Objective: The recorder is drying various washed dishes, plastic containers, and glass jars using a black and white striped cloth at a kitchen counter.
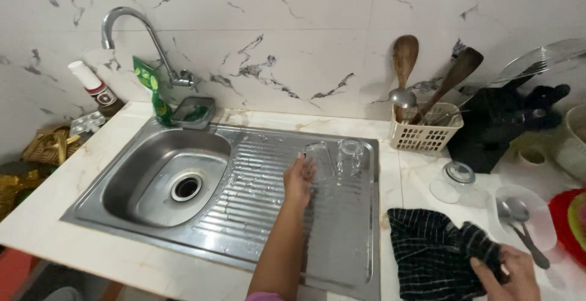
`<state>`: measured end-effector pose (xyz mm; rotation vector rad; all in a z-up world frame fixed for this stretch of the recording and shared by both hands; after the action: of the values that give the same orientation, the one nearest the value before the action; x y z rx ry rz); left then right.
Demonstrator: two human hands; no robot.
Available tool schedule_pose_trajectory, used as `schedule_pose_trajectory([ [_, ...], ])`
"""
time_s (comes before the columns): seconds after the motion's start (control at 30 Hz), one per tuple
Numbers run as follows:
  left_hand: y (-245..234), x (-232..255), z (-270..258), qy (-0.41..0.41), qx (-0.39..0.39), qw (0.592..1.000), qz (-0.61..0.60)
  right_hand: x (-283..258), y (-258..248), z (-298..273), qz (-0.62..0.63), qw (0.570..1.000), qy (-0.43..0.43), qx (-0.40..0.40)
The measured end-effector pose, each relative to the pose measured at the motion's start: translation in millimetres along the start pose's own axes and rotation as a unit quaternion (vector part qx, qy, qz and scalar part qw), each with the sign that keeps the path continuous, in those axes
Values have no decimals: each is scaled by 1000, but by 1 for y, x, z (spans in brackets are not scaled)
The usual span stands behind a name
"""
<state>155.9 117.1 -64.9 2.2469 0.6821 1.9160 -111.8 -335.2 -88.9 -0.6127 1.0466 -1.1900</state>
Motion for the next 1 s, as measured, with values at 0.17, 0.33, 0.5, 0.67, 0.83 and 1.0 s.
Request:
schedule_pose_trajectory([
  [0.17,-3,15,-112,-126,-131,935,-306,-93,-80,-5,360,911,124,157],
  [0.33,-5,8,-176,-151,-189,905,-350,-178,-114,4,377,899,-10,223],
  [0.5,-6,17,-209,-181,-274,833,-445,-220,-94,23,276,931,-56,234],
  [0.67,13,79,-227,-155,-378,845,-345,-258,-66,39,307,928,-147,153],
  [0.83,18,38,-205,-68,-458,849,-253,-296,-52,73,323,903,-280,49],
  [1.0,29,46,-200,-89,-491,843,-199,-312,-66,82,333,923,-170,93],
])
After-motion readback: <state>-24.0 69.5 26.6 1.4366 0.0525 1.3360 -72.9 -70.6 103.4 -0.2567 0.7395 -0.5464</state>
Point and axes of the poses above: each hand's wrist, its own z-axis towards the middle knuckle, its own y-axis out of the palm, x = y × z, the point moved 2 cm from there along z, towards the middle knuckle, and after that the axes turned 6 degrees about -y, right-handed, at the moved point
